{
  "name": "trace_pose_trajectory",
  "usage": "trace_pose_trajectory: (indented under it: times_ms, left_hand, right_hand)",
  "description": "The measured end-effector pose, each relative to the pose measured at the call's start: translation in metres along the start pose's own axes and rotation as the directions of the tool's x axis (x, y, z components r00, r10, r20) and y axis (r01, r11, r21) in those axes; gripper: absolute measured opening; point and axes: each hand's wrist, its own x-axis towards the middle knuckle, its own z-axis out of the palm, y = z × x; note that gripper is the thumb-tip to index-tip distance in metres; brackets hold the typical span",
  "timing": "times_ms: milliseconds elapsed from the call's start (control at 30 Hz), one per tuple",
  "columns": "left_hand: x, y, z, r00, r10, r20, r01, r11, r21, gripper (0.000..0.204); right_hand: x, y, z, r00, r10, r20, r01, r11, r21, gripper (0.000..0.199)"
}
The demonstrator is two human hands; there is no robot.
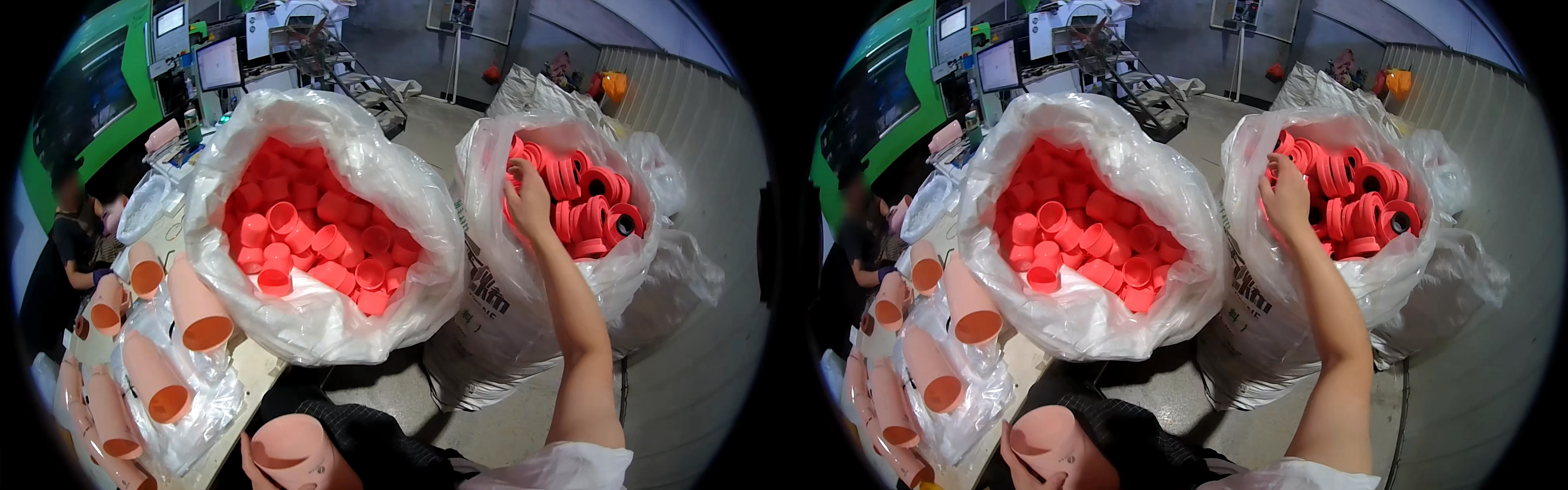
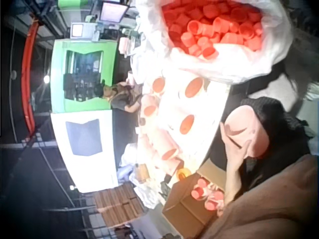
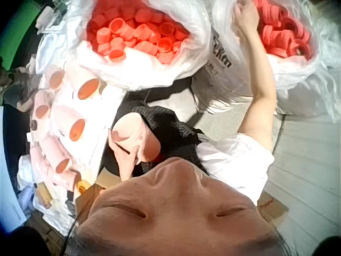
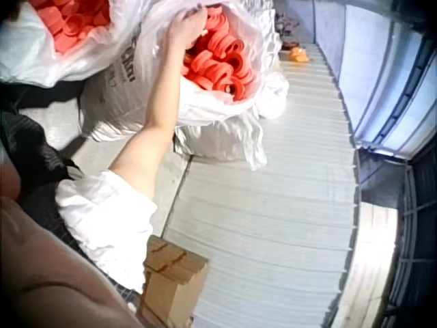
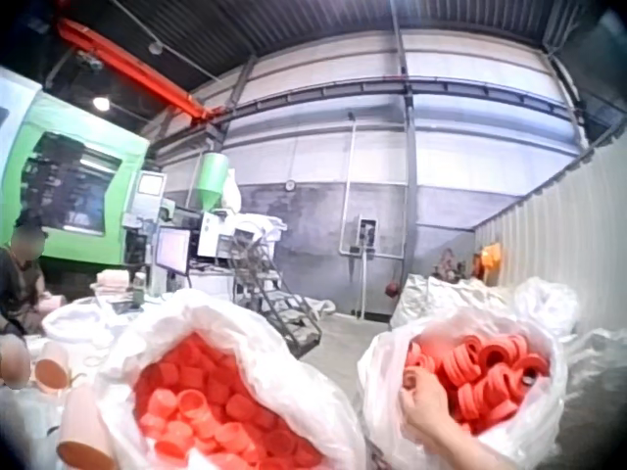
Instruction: The person assembles pink mugs with red lids, wraps each unit in a clear plastic bag, and places them into a cardboard box. The person also uses a handheld tape dispenser to seal the box after filling it.
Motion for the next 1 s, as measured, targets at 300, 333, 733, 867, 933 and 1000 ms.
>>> trace_pose_trajectory:
  times_ms: [300, 333, 733, 867, 933, 1000]
  left_hand:
    - [-0.012, -0.003, 0.016, 0.992, -0.115, -0.06, 0.124, 0.979, 0.163, 0.114]
    - [-0.015, -0.011, 0.016, 0.986, -0.157, -0.06, 0.164, 0.979, 0.122, 0.112]
    - [-0.07, -0.099, 0.015, 0.985, -0.121, -0.126, 0.105, 0.987, -0.124, 0.047]
    - [-0.062, -0.074, 0.015, 0.943, -0.329, -0.052, 0.291, 0.89, -0.352, 0.041]
    - [-0.065, -0.073, 0.012, 0.929, -0.366, -0.052, 0.317, 0.862, -0.396, 0.038]
    - [-0.069, -0.064, 0.005, 0.922, -0.368, -0.123, 0.295, 0.871, -0.393, 0.036]
  right_hand:
    - [-0.133, -0.022, 0.138, 0.842, 0.111, 0.529, -0.014, 0.983, -0.184, 0.061]
    - [-0.125, -0.021, 0.122, 0.806, 0.129, 0.577, -0.064, 0.989, -0.132, 0.057]
    - [-0.078, 0.048, -0.018, 0.614, 0.493, 0.617, -0.076, 0.814, -0.576, 0.057]
    - [-0.059, -0.001, -0.03, 0.815, 0.312, 0.488, 0.094, 0.76, -0.644, 0.053]
    - [-0.058, -0.032, -0.035, 0.968, -0.03, 0.251, 0.146, 0.878, -0.457, 0.046]
    - [-0.068, -0.076, -0.025, 0.963, -0.266, 0.038, 0.268, 0.951, -0.153, 0.043]
